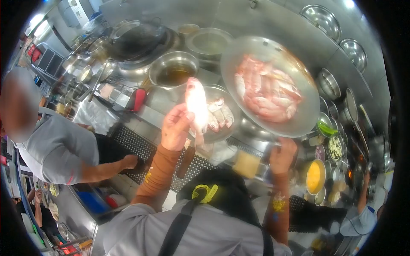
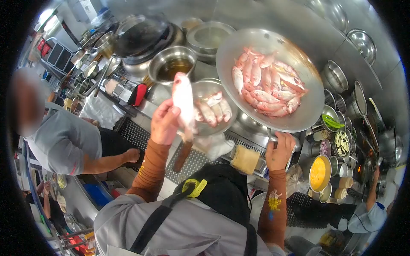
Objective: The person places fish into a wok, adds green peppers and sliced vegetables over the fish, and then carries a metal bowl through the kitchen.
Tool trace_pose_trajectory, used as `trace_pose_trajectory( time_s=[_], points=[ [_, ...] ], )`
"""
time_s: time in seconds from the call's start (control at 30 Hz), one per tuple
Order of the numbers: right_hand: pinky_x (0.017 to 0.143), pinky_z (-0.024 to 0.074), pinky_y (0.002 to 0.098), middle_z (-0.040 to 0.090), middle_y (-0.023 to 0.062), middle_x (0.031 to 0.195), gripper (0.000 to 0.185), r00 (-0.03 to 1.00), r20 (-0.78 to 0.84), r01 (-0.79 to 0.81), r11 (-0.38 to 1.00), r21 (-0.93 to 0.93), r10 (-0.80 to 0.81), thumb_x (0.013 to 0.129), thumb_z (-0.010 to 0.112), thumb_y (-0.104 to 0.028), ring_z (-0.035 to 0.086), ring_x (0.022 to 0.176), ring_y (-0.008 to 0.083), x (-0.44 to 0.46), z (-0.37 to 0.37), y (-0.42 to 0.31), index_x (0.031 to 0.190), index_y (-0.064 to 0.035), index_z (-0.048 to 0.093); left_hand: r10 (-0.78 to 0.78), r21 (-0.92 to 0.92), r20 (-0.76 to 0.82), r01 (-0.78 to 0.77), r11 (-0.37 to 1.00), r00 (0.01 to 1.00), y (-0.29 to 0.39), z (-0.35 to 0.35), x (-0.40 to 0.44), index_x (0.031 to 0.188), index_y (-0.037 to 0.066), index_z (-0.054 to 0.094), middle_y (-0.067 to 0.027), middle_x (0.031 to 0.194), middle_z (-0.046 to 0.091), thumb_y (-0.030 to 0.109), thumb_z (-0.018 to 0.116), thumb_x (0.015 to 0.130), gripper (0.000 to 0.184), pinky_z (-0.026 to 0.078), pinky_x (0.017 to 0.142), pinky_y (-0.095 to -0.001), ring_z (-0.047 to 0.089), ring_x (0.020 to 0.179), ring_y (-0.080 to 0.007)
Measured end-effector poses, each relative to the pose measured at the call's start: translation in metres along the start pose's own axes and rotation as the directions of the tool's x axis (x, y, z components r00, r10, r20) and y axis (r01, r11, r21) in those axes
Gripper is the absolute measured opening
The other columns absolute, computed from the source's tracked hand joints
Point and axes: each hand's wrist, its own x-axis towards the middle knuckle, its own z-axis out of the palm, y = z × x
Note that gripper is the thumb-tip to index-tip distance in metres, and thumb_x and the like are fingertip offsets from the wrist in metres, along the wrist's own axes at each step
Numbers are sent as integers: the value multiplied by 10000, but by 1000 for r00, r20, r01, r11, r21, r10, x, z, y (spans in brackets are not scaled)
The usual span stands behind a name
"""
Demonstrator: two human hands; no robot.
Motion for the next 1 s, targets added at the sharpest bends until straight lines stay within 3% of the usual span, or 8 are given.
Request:
trace_pose_trajectory(
  time_s=[0.6,0.9,1.0],
  points=[
    [999,380,492,588,162,1096,377,1000,-17,22,1000,-14,-23,723,645,-66,498,1126,394,2,-2,1,1095,-35,597,9,21,13,-9,1000,1000,-5,9,4,1211,-24,570,-85,1103,651,50,616,906,316,469,919,-323,613,1017,-165],
    [995,382,493,588,159,1096,369,999,-34,33,999,17,-32,724,649,-71,498,1120,394,3,-5,-1,1088,-38,602,-2,42,31,1,999,1000,-5,11,5,1189,-23,586,-81,1075,655,56,621,906,297,482,807,-284,608,931,-132],
    [998,384,487,588,159,1093,366,999,-23,25,1000,19,-24,724,648,-67,499,1122,393,3,-4,0,1087,-39,606,5,51,26,-6,999,1000,-5,11,5,1186,-23,589,-81,1069,657,55,622,906,293,485,834,-292,613,946,-140]
  ],
)
